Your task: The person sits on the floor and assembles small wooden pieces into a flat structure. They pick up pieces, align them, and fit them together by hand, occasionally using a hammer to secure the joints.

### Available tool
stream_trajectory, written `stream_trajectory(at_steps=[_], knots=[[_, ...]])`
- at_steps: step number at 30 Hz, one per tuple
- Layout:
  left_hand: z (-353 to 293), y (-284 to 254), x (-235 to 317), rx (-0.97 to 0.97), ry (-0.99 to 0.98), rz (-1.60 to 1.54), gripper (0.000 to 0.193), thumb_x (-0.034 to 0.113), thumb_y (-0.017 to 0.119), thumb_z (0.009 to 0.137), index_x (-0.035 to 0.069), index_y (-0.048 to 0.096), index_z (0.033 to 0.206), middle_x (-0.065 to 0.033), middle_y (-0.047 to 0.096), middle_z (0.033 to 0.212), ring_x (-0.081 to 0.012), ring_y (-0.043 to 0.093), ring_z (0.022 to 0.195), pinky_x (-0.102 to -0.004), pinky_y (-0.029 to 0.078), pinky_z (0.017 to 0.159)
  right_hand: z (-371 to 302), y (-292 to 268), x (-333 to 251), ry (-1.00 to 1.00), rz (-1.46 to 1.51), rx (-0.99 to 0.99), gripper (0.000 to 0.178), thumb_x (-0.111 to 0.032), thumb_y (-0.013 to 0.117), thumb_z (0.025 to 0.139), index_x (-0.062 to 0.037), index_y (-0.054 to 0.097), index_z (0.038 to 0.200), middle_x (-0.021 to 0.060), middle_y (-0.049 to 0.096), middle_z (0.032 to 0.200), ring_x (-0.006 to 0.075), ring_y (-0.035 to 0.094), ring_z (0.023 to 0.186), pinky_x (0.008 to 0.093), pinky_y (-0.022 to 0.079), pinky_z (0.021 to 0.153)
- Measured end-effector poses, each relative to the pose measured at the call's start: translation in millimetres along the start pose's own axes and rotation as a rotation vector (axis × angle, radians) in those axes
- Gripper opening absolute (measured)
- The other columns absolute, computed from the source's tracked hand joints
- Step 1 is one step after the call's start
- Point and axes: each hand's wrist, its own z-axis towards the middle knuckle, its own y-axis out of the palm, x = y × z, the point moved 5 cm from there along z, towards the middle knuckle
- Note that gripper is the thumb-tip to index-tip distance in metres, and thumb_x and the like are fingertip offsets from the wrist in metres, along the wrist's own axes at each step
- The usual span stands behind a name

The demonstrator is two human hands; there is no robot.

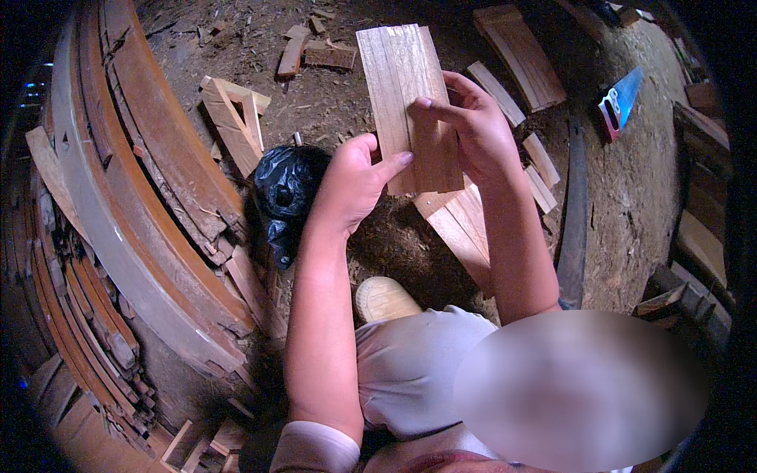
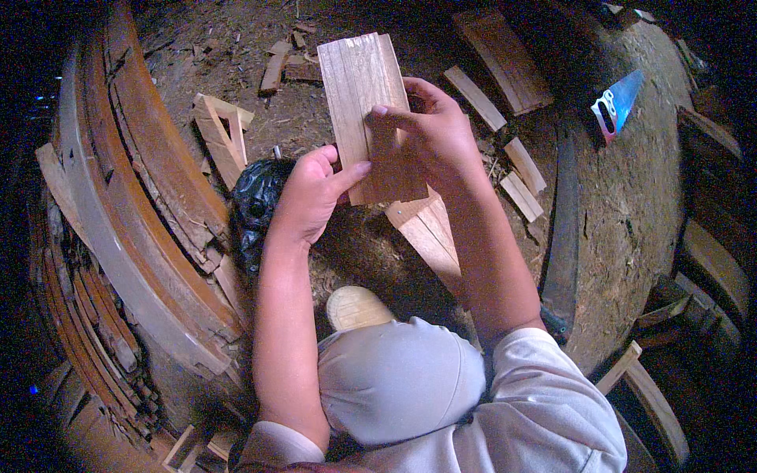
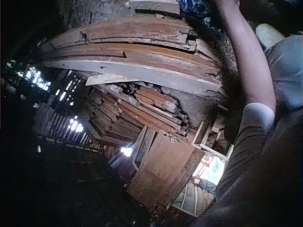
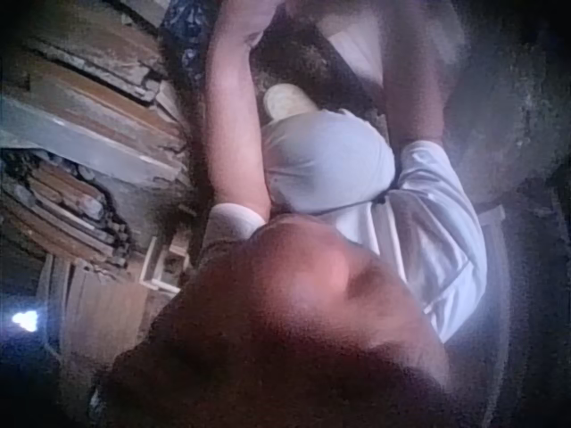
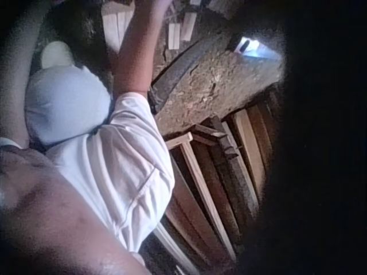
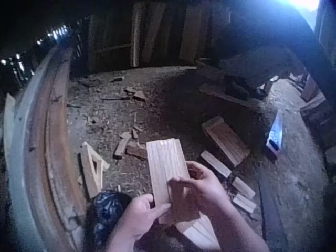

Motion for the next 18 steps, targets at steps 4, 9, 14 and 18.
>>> stream_trajectory(at_steps=[4, 9, 14, 18], knots=[[-0.8, 1.0, 2.6, 0.014, -0.020, 0.020, 0.031, 0.009, 0.068, 0.100, -0.005, 0.062, 0.127, -0.0135, 0.074, 0.118, -0.0181, 0.073, 0.103, -0.0341, 0.059, 0.092, 0.2, -1.7, 0.7, -0.025, -0.041, 0.016, 0.050, -0.009, 0.085, 0.086, 0.0045, 0.064, 0.129, 0.0117, 0.072, 0.117, 0.0200, 0.068, 0.106, 0.0342, 0.054, 0.095], [-0.6, 3.5, 2.7, 0.004, -0.022, 0.020, 0.030, 0.009, 0.067, 0.101, -0.005, 0.062, 0.128, -0.0134, 0.073, 0.119, -0.0184, 0.072, 0.105, -0.0347, 0.058, 0.094, 0.5, -1.7, -0.5, -0.041, -0.067, 0.005, 0.053, -0.009, 0.085, 0.085, 0.0049, 0.063, 0.131, 0.0123, 0.071, 0.118, 0.0200, 0.068, 0.105, 0.0339, 0.054, 0.095], [-0.8, 3.2, 1.4, -0.003, -0.025, 0.027, 0.030, 0.009, 0.066, 0.102, -0.006, 0.061, 0.128, -0.0136, 0.073, 0.121, -0.0183, 0.071, 0.106, -0.0349, 0.057, 0.095, -0.6, -2.5, 0.6, -0.021, -0.070, 0.010, 0.055, -0.009, 0.085, 0.085, 0.0053, 0.062, 0.133, 0.0124, 0.071, 0.120, 0.0198, 0.068, 0.107, 0.0338, 0.054, 0.096], [-0.1, 3.4, 1.3, -0.006, -0.016, 0.035, 0.030, 0.008, 0.065, 0.102, -0.006, 0.061, 0.128, -0.0139, 0.073, 0.121, -0.0181, 0.071, 0.106, -0.0350, 0.057, 0.095, 1.7, -8.0, 4.3, -0.033, -0.112, 0.035, 0.057, -0.009, 0.085, 0.085, 0.0052, 0.062, 0.134, 0.0124, 0.071, 0.122, 0.0195, 0.067, 0.107, 0.0335, 0.053, 0.096]])
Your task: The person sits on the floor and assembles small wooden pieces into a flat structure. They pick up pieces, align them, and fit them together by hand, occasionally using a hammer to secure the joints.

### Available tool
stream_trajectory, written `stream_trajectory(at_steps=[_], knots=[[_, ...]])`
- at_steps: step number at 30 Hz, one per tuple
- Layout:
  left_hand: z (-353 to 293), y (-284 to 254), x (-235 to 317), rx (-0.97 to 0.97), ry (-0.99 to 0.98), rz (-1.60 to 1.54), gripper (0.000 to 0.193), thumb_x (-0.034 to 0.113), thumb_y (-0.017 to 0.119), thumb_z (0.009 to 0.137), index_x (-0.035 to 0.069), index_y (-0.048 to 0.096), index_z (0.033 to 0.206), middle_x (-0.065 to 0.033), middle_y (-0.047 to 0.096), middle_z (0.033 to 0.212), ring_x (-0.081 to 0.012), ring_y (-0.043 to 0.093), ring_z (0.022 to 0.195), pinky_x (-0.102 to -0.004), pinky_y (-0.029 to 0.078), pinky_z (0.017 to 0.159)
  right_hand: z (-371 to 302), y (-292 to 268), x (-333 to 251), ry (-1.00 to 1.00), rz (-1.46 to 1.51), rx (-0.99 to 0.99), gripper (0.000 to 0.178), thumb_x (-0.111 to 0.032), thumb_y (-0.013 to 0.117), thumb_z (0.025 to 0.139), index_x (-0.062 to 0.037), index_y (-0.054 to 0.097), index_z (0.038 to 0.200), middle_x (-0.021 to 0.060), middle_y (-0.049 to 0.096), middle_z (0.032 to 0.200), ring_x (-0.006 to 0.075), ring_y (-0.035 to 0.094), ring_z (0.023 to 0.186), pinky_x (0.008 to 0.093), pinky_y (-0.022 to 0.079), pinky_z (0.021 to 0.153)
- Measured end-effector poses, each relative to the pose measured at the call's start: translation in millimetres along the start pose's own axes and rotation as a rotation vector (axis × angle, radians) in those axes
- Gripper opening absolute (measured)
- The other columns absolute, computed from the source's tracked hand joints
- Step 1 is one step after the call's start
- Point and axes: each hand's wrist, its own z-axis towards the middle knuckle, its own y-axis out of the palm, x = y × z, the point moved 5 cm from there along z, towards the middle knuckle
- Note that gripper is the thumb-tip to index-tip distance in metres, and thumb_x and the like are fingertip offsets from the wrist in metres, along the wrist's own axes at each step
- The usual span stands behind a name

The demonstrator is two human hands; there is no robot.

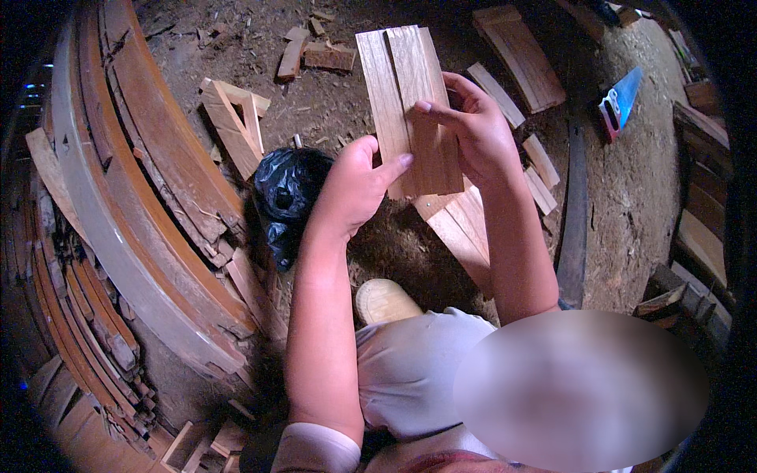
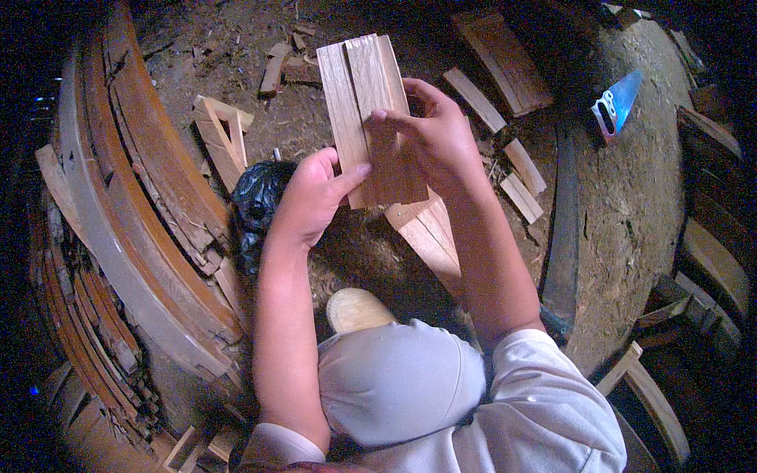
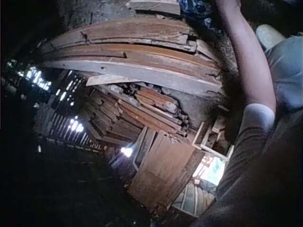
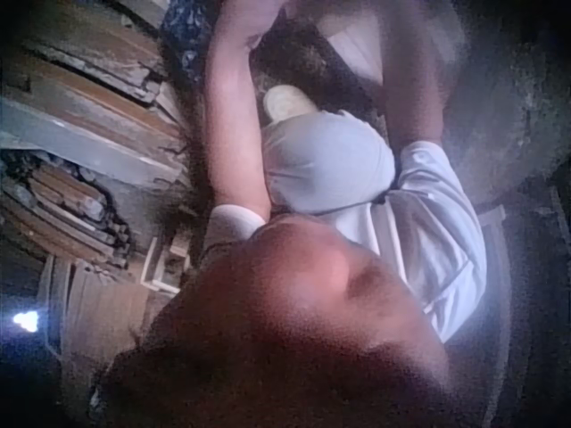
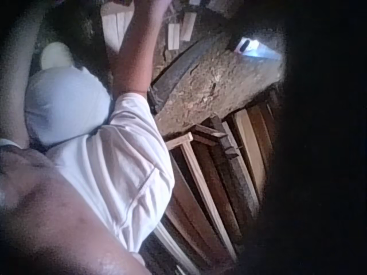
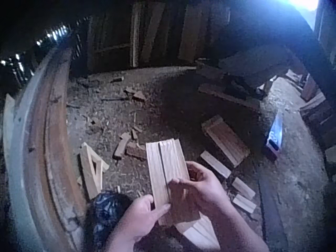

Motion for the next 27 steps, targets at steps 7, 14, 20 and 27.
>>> stream_trajectory(at_steps=[7, 14, 20, 27], knots=[[-1.3, 2.3, 2.4, -0.001, 0.011, 0.022, 0.032, 0.009, 0.063, 0.104, -0.005, 0.058, 0.132, -0.0142, 0.071, 0.126, -0.0186, 0.069, 0.113, -0.0364, 0.054, 0.101, 0.8, 1.5, 1.5, 0.004, -0.016, -0.006, 0.053, -0.008, 0.083, 0.087, 0.0026, 0.060, 0.134, 0.0093, 0.072, 0.116, 0.0160, 0.069, 0.104, 0.0326, 0.055, 0.095], [0.2, 1.8, 0.2, -0.004, 0.019, 0.026, 0.035, 0.010, 0.061, 0.105, -0.004, 0.054, 0.137, -0.0146, 0.068, 0.131, -0.0188, 0.066, 0.118, -0.0372, 0.051, 0.105, -1.8, 6.6, -0.3, 0.016, 0.107, -0.004, 0.056, -0.007, 0.082, 0.088, 0.0031, 0.057, 0.137, 0.0105, 0.071, 0.117, 0.0171, 0.069, 0.107, 0.0337, 0.054, 0.098], [-1.6, 4.3, 3.6, 0.005, 0.005, -0.014, 0.033, 0.010, 0.061, 0.105, -0.004, 0.055, 0.135, -0.0139, 0.069, 0.130, -0.0183, 0.067, 0.116, -0.0368, 0.052, 0.103, -0.3, 5.5, 0.2, 0.035, 0.083, -0.016, 0.054, -0.007, 0.082, 0.088, 0.0032, 0.058, 0.136, 0.0105, 0.071, 0.117, 0.0170, 0.069, 0.108, 0.0344, 0.053, 0.100], [-1.6, 3.8, 3.1, -0.020, 0.030, -0.005, 0.035, 0.010, 0.060, 0.105, -0.004, 0.053, 0.137, -0.0130, 0.068, 0.131, -0.0185, 0.065, 0.119, -0.0369, 0.051, 0.105, 0.2, 6.8, 2.6, 0.002, 0.118, -0.006, 0.049, -0.006, 0.082, 0.087, 0.0052, 0.063, 0.131, 0.0114, 0.072, 0.117, 0.0189, 0.067, 0.108, 0.0324, 0.051, 0.099]])
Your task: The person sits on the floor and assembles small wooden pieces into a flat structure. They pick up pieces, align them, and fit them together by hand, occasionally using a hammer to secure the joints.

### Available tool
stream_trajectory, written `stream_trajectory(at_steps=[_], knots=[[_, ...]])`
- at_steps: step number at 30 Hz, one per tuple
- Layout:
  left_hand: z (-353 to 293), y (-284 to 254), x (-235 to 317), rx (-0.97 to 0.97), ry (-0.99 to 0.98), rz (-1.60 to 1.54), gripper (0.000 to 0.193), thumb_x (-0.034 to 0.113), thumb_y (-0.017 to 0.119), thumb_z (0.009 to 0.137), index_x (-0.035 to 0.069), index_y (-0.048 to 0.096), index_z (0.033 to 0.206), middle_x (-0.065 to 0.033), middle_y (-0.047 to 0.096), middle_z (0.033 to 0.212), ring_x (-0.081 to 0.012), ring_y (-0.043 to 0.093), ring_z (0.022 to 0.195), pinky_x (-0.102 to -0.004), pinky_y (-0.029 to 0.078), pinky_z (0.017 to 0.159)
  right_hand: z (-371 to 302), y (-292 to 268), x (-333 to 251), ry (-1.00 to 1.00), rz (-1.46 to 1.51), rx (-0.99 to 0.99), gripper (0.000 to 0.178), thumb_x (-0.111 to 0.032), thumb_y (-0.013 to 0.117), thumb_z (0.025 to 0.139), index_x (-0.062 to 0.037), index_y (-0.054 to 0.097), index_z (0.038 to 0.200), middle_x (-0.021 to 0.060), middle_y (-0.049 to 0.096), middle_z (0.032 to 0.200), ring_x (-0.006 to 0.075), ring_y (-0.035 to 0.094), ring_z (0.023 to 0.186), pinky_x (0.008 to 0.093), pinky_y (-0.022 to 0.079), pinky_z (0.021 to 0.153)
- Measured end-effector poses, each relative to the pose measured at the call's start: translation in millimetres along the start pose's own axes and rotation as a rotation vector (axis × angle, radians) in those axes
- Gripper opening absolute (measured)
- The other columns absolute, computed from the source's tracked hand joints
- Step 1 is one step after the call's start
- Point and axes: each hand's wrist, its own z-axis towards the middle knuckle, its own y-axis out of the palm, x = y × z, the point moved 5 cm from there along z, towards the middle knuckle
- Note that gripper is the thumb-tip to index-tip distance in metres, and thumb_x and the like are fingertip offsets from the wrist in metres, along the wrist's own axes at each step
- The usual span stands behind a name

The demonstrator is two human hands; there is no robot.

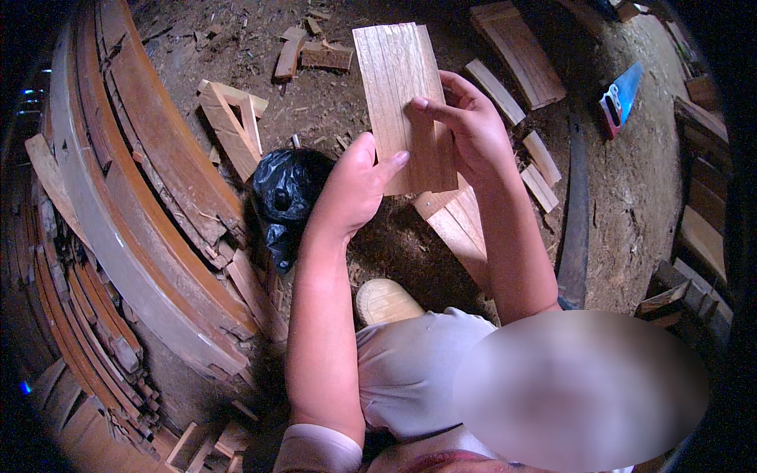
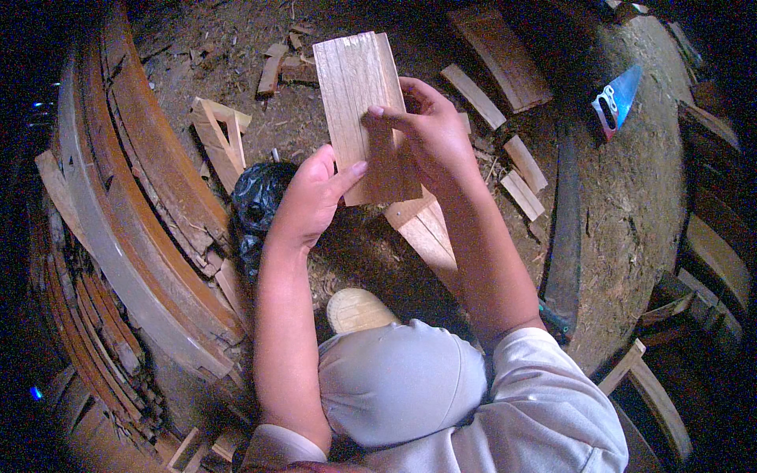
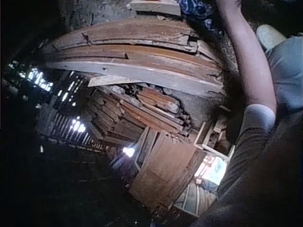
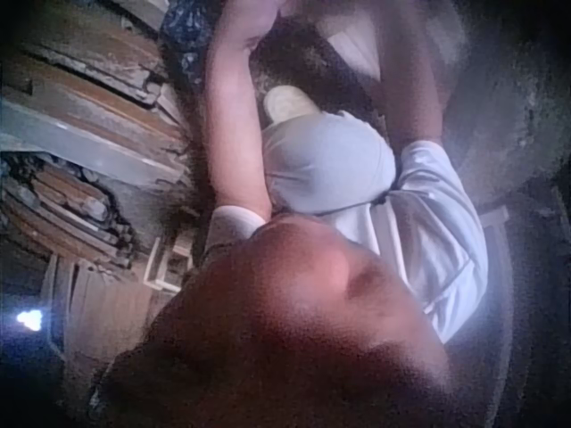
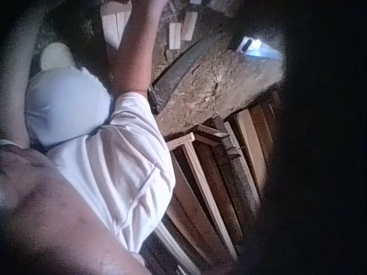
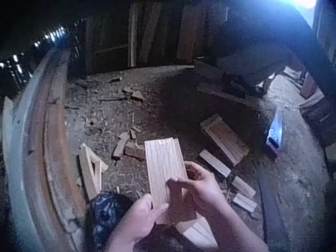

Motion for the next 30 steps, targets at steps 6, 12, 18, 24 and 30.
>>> stream_trajectory(at_steps=[6, 12, 18, 24, 30], knots=[[2, 2, -2, -0.013, 0.023, -0.015, 0.041, 0.006, 0.058, 0.105, -0.003, 0.048, 0.143, -0.0132, 0.062, 0.140, -0.0198, 0.060, 0.128, -0.0381, 0.047, 0.111, 0, 5, 4, -0.005, 0.048, 0.003, 0.052, -0.006, 0.083, 0.086, 0.0053, 0.062, 0.132, 0.0128, 0.071, 0.119, 0.0202, 0.068, 0.109, 0.0337, 0.052, 0.099], [2, 1, -5, 0.074, 0.054, -0.023, 0.038, 0.002, 0.063, 0.100, -0.005, 0.050, 0.135, -0.0148, 0.063, 0.133, -0.0200, 0.060, 0.123, -0.0383, 0.047, 0.108, 2, 8, 10, -0.036, 0.012, 0.009, 0.052, -0.009, 0.083, 0.087, 0.0048, 0.061, 0.132, 0.0131, 0.071, 0.118, 0.0200, 0.068, 0.109, 0.0364, 0.054, 0.098], [-2, -6, 4, 0.155, -0.003, 0.142, 0.044, 0.003, 0.067, 0.099, -0.004, 0.050, 0.139, -0.0139, 0.065, 0.134, -0.0207, 0.062, 0.125, -0.0380, 0.047, 0.111, 2, -3, 13, 0.214, 0.310, -0.010, 0.039, -0.012, 0.066, 0.097, 0.0027, 0.061, 0.133, 0.0121, 0.071, 0.115, 0.0229, 0.070, 0.103, 0.0374, 0.056, 0.092], [0, -13, -11, 0.149, 0.014, 0.062, 0.045, 0.003, 0.068, 0.098, -0.005, 0.051, 0.138, -0.0153, 0.065, 0.135, -0.0212, 0.062, 0.125, -0.0375, 0.046, 0.111, 6, -6, 22, 0.229, 0.265, -0.019, 0.043, -0.013, 0.066, 0.098, 0.0012, 0.060, 0.138, 0.0110, 0.071, 0.119, 0.0177, 0.069, 0.109, 0.0328, 0.054, 0.096], [3, -12, -15, 0.124, 0.032, 0.080, 0.046, 0.003, 0.067, 0.098, -0.005, 0.050, 0.139, -0.0163, 0.064, 0.138, -0.0220, 0.060, 0.128, -0.0384, 0.044, 0.113, 11, -14, 31, 0.190, 0.190, -0.005, 0.039, -0.014, 0.066, 0.096, 0.0013, 0.063, 0.132, 0.0100, 0.072, 0.112, 0.0209, 0.069, 0.099, 0.0344, 0.054, 0.090]])
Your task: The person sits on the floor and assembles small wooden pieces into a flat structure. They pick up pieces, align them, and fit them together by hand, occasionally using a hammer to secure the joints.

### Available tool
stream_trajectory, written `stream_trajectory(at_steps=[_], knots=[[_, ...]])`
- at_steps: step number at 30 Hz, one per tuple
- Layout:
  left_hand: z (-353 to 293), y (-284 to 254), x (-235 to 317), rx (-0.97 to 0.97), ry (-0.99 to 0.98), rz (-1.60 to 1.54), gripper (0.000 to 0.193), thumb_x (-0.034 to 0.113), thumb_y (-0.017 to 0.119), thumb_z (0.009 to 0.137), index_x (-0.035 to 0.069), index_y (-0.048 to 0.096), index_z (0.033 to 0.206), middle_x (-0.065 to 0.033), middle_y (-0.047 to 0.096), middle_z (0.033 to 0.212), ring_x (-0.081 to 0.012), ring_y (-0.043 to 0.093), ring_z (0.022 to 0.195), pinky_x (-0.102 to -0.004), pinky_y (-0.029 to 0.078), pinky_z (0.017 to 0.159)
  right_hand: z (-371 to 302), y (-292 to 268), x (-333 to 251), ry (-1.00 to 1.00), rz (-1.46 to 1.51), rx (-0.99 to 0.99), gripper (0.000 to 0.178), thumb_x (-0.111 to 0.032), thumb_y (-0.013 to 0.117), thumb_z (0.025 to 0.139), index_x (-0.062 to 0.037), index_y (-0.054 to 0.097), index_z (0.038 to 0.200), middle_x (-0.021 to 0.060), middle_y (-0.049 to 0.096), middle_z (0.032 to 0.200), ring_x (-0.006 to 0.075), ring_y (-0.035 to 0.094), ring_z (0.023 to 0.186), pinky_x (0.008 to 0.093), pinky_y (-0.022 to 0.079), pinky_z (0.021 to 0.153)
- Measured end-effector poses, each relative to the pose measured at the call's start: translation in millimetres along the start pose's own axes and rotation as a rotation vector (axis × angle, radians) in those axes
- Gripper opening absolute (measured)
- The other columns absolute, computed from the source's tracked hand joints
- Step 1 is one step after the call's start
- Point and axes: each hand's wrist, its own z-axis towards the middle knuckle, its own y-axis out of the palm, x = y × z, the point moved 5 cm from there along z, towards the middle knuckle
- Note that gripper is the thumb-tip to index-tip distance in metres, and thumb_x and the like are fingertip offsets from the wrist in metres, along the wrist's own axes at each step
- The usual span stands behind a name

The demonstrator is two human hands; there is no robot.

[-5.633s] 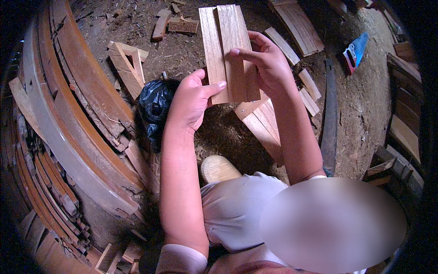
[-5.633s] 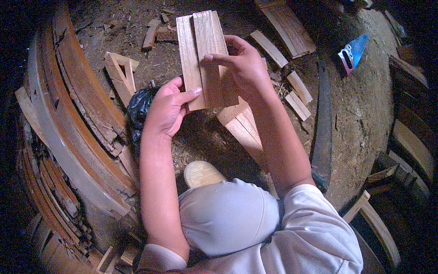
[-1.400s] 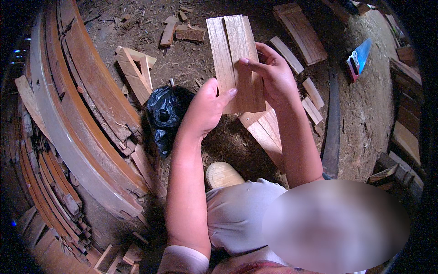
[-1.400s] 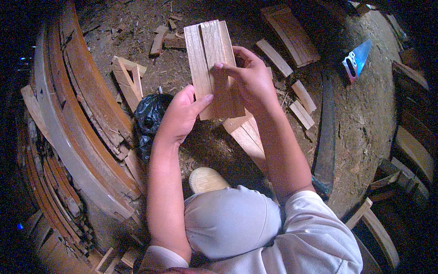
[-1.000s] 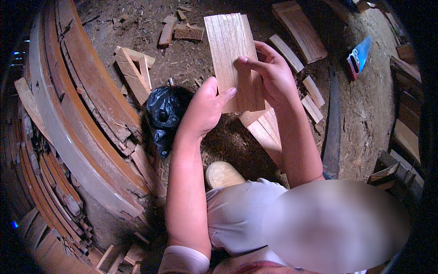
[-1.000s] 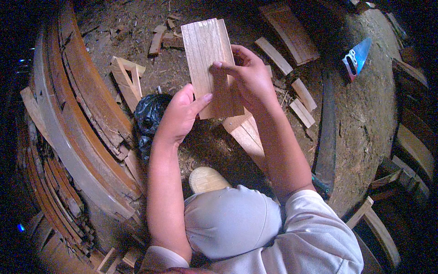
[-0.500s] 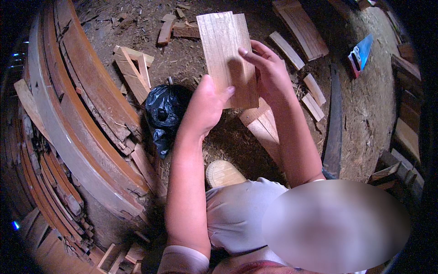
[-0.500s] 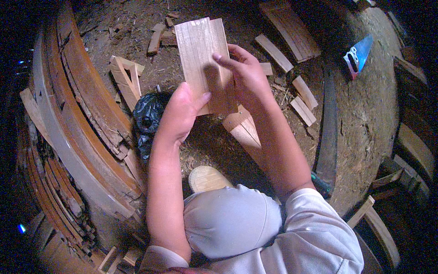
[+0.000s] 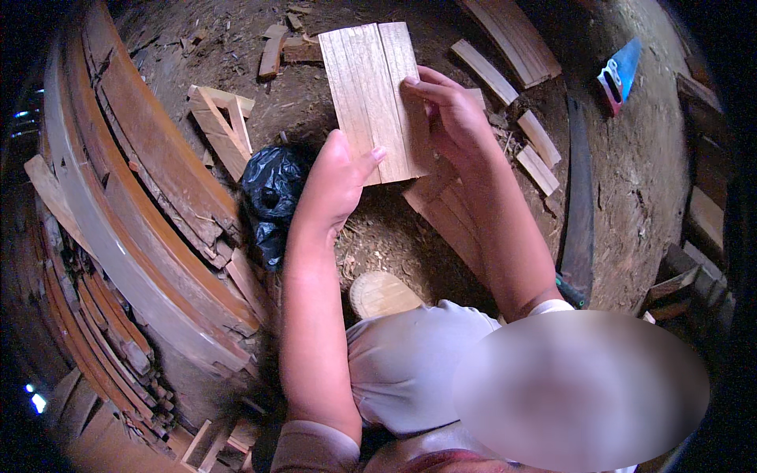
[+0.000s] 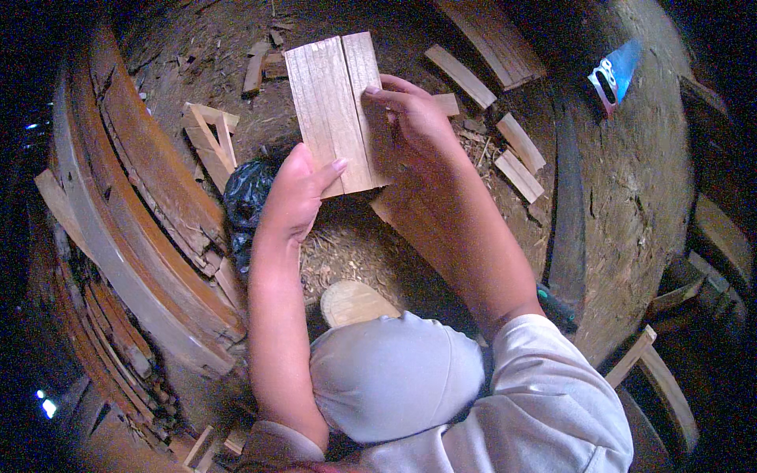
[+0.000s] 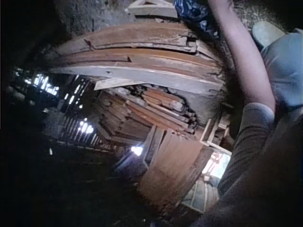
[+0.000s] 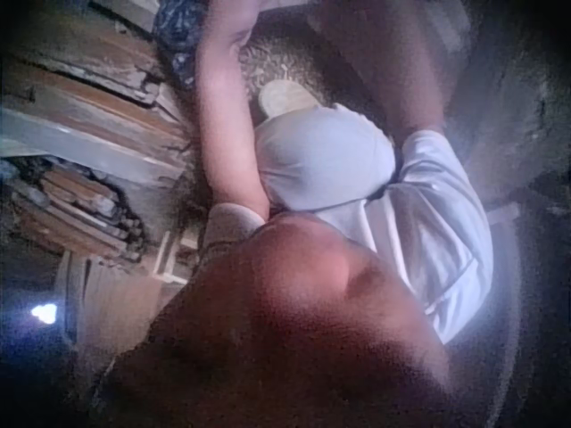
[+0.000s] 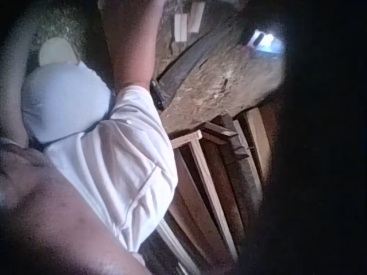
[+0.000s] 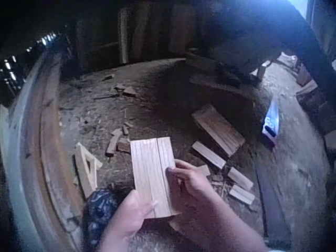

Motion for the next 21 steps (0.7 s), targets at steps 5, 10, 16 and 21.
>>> stream_trajectory(at_steps=[5, 10, 16, 21], knots=[[-2, 1, 1, 0.013, -0.026, -0.019, 0.045, 0.002, 0.066, 0.098, -0.006, 0.050, 0.140, -0.0166, 0.063, 0.139, -0.0228, 0.060, 0.128, -0.0388, 0.044, 0.113, 1, 3, 8, 0.033, 0.060, 0.007, 0.038, -0.017, 0.070, 0.095, -0.0002, 0.067, 0.129, 0.0053, 0.073, 0.105, 0.0139, 0.064, 0.090, 0.0303, 0.049, 0.080], [-1, 0, -2, 0.006, -0.048, 0.012, 0.044, 0.004, 0.066, 0.099, -0.005, 0.051, 0.139, -0.0164, 0.063, 0.138, -0.0230, 0.061, 0.127, -0.0393, 0.044, 0.113, 8, -6, 17, 0.005, 0.011, -0.014, 0.038, -0.017, 0.069, 0.097, 0.0001, 0.064, 0.131, 0.0097, 0.072, 0.114, 0.0182, 0.070, 0.103, 0.0337, 0.056, 0.091], [-1, -1, -4, 0.016, -0.037, 0.006, 0.044, 0.004, 0.067, 0.099, -0.005, 0.051, 0.139, -0.0164, 0.063, 0.138, -0.0229, 0.060, 0.126, -0.0397, 0.043, 0.113, 6, -2, 16, -0.019, 0.100, -0.021, 0.040, -0.016, 0.071, 0.096, 0.0012, 0.066, 0.131, 0.0075, 0.073, 0.112, 0.0164, 0.067, 0.098, 0.0310, 0.052, 0.088], [-2, 1, -3, 0.022, -0.038, -0.023, 0.046, 0.004, 0.068, 0.099, -0.005, 0.050, 0.140, -0.0164, 0.063, 0.138, -0.0231, 0.061, 0.127, -0.0396, 0.044, 0.113, 7, -3, 18, -0.038, 0.087, 0.002, 0.044, -0.019, 0.074, 0.094, 0.0008, 0.066, 0.132, 0.0066, 0.075, 0.108, 0.0154, 0.066, 0.092, 0.0300, 0.050, 0.082]])
